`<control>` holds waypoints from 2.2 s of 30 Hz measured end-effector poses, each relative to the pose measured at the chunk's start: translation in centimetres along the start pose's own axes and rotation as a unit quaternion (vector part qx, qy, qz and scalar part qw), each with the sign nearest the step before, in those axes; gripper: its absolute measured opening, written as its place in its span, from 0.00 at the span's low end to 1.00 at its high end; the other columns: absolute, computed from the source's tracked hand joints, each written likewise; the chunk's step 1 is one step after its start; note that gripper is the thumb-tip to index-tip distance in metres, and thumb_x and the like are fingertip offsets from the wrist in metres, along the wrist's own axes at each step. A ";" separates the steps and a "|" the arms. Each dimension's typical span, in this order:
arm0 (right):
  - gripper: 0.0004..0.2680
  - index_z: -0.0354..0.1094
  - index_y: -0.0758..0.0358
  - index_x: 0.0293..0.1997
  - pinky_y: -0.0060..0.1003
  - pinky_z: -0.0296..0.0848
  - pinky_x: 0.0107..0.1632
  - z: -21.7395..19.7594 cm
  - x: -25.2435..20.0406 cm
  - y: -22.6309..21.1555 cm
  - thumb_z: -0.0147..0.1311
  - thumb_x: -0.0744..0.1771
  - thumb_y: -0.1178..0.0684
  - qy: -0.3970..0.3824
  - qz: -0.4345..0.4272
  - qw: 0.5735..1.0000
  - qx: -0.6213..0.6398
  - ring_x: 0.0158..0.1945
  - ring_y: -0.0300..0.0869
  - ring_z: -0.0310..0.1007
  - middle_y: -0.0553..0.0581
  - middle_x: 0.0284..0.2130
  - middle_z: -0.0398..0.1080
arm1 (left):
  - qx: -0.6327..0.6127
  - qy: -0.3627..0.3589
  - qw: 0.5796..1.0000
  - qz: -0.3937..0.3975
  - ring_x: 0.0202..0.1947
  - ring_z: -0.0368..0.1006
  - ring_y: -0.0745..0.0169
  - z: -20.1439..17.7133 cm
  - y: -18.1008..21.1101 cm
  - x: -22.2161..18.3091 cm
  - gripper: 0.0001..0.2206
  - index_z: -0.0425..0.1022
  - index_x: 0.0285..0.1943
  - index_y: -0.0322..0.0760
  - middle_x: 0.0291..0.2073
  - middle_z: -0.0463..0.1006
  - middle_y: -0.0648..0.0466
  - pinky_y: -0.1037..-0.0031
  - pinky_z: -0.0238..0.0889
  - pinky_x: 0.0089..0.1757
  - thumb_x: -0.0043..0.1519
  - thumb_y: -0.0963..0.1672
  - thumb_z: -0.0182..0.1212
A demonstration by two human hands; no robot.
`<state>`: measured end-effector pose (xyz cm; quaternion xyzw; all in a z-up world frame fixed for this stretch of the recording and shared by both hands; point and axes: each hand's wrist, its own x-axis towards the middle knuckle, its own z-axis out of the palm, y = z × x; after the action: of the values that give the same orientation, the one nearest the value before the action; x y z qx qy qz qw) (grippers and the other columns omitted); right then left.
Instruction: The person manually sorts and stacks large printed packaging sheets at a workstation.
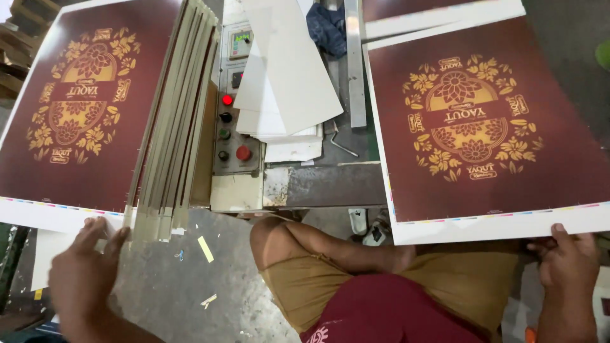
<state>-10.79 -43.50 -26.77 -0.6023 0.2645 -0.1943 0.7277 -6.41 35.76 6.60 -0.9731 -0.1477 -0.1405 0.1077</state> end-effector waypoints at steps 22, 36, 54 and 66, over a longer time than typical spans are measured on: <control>0.13 0.54 0.62 0.67 0.34 0.74 0.35 14.0 10.7 -3.5 0.48 0.74 0.56 -0.103 0.061 0.993 0.019 0.40 0.42 0.77 0.55 0.43 0.74 | 0.157 0.107 0.982 -0.020 0.26 0.78 0.55 -0.3 -5.7 2.2 0.16 0.77 0.38 0.35 0.27 0.79 0.48 0.68 0.69 0.32 0.76 0.49 0.61; 0.15 0.67 0.58 0.63 0.39 0.79 0.38 26.7 -7.2 -5.7 0.51 0.68 0.50 -0.338 0.065 0.926 -0.155 0.39 0.41 0.79 0.56 0.44 0.80 | -0.327 0.156 0.902 0.235 0.31 0.79 0.52 -4.9 25.4 -3.0 0.07 0.81 0.38 0.40 0.30 0.82 0.51 0.61 0.67 0.35 0.54 0.37 0.68; 0.08 0.67 0.62 0.55 0.30 0.75 0.40 17.3 -2.6 0.8 0.57 0.70 0.57 -0.152 0.083 0.977 0.128 0.42 0.36 0.73 0.51 0.43 0.71 | -0.354 0.158 0.906 0.171 0.48 0.77 0.38 -0.6 23.6 -3.1 0.20 0.78 0.53 0.29 0.46 0.80 0.40 0.56 0.68 0.53 0.49 0.34 0.57; 0.13 0.61 0.62 0.69 0.42 0.74 0.54 4.6 2.7 -2.0 0.48 0.75 0.55 0.101 0.068 0.993 -0.002 0.54 0.45 0.74 0.55 0.53 0.71 | -0.045 0.125 0.983 -0.124 0.71 0.51 0.23 4.3 7.5 -2.6 0.34 0.58 0.75 0.14 0.72 0.58 0.24 0.43 0.45 0.61 0.74 0.53 0.56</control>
<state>-5.78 -41.98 -24.60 -0.5616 0.3775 -0.2033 0.7077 -5.37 29.23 0.48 -0.9260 -0.2461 -0.2794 0.0631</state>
